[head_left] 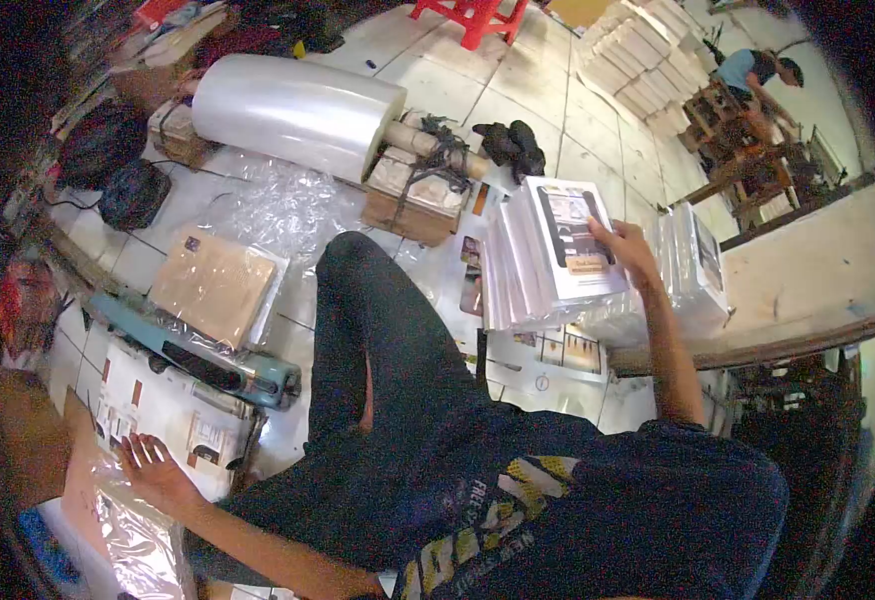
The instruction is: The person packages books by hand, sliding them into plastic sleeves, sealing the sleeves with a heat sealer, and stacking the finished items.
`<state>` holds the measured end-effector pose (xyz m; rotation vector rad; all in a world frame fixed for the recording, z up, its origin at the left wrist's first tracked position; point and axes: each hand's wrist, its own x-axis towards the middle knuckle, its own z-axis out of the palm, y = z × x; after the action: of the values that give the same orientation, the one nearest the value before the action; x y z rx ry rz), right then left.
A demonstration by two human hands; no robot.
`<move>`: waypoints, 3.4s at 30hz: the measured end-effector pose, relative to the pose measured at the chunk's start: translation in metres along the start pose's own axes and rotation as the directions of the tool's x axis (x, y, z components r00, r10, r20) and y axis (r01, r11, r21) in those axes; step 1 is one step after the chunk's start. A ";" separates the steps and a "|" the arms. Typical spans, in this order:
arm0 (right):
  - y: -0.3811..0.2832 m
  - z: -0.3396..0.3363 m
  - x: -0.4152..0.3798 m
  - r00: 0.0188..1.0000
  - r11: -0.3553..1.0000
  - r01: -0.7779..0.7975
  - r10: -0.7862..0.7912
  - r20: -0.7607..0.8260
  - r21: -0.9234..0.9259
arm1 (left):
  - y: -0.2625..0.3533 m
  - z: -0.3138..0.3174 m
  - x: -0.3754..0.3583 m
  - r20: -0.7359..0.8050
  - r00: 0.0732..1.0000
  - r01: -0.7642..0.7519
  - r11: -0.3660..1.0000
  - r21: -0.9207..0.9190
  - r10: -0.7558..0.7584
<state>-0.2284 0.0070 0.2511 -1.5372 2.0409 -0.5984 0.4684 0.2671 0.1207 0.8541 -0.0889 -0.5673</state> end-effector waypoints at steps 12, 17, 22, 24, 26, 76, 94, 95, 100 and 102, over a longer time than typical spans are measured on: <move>-0.212 0.314 -0.046 0.688 0.681 0.647 -0.715 0.124 0.342 | -0.030 0.012 -0.010 -0.186 0.982 0.038 0.959 0.281 0.015; -0.266 0.403 -0.061 0.784 0.839 0.541 -0.529 0.324 0.059 | -0.058 0.010 -0.036 0.032 0.986 -0.151 0.773 0.616 0.166; -0.247 0.427 0.011 0.635 0.888 0.373 -0.456 0.623 0.270 | -0.080 0.068 -0.121 0.083 0.973 0.107 0.741 0.662 -0.215; -0.245 0.414 0.018 0.680 0.896 0.384 -0.438 0.587 0.224 | -0.096 0.094 -0.148 0.162 0.904 0.205 0.732 0.650 -0.396; -0.242 0.407 0.027 0.712 0.873 0.477 -0.453 0.536 0.104 | -0.113 0.116 -0.164 0.226 0.842 0.246 0.721 0.647 -0.490; -0.229 0.197 -0.071 0.861 0.736 0.269 -0.473 0.188 0.622 | -0.158 0.147 -0.187 0.326 0.809 0.410 0.868 0.280 -0.488; -0.192 0.294 -0.104 0.331 0.904 -0.152 -0.335 0.882 0.400 | -0.082 0.079 -0.151 -0.126 0.914 0.400 0.799 0.449 -0.386; -0.202 0.312 -0.106 0.313 0.901 -0.106 -0.372 0.874 0.421 | -0.067 0.079 -0.141 -0.133 0.946 0.316 0.743 0.590 -0.297; -0.268 0.399 -0.121 0.339 0.882 -0.028 -0.434 0.834 0.470 | -0.029 0.037 -0.052 -0.114 0.964 0.262 0.808 0.528 -0.239; -0.294 0.438 -0.113 0.367 0.901 0.087 -0.426 0.827 0.425 | -0.022 0.024 -0.017 -0.097 0.963 0.267 0.855 0.444 -0.250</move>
<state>0.2923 0.0211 0.1112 -1.4831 0.7849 -0.0707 0.4375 0.2485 0.1230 1.3478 -0.0748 -0.8012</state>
